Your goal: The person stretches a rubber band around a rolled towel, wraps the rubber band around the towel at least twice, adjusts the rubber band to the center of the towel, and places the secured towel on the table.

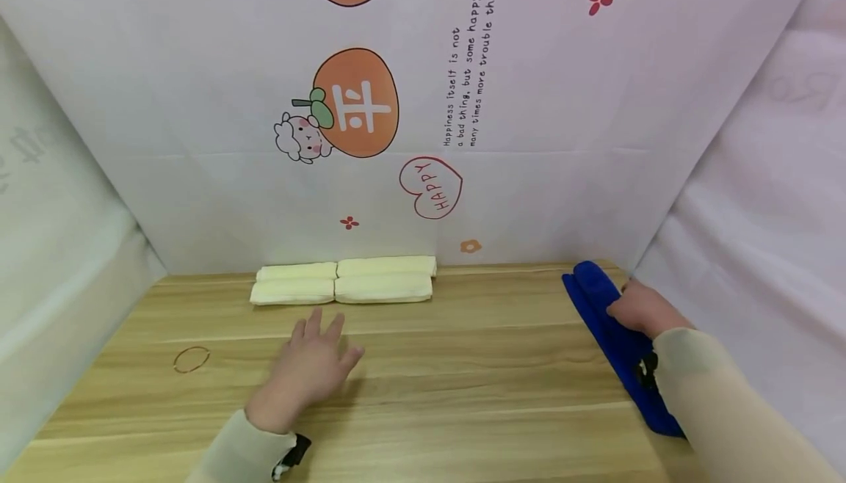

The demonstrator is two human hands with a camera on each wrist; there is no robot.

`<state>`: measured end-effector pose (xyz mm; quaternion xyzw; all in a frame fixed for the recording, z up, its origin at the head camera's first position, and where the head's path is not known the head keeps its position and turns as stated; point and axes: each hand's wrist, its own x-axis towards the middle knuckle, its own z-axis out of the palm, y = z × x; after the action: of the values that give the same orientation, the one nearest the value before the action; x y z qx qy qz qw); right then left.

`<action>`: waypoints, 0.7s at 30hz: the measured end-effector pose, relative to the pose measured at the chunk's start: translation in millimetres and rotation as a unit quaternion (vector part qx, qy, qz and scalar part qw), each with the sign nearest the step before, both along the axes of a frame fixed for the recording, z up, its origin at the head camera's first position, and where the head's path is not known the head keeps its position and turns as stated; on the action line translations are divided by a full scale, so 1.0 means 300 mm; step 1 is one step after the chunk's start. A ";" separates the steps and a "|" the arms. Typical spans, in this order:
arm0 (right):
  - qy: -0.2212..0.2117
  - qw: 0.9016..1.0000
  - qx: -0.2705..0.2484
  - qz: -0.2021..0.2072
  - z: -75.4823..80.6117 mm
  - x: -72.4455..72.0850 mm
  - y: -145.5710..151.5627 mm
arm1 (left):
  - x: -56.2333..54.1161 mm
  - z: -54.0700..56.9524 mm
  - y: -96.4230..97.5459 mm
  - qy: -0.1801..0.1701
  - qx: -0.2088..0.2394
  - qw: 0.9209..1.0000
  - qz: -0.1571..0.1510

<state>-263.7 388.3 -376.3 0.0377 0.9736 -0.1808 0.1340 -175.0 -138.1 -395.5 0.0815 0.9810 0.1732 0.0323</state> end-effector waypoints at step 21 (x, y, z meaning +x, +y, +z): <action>0.050 0.988 0.135 0.058 -0.066 -0.016 -0.038 | 0.019 -0.008 0.008 -0.030 0.034 0.998 -0.032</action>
<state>-268.6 377.0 -396.2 -0.0104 0.9951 -0.0412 0.0895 -169.4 -135.6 -397.8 0.1089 0.9700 0.2077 0.0643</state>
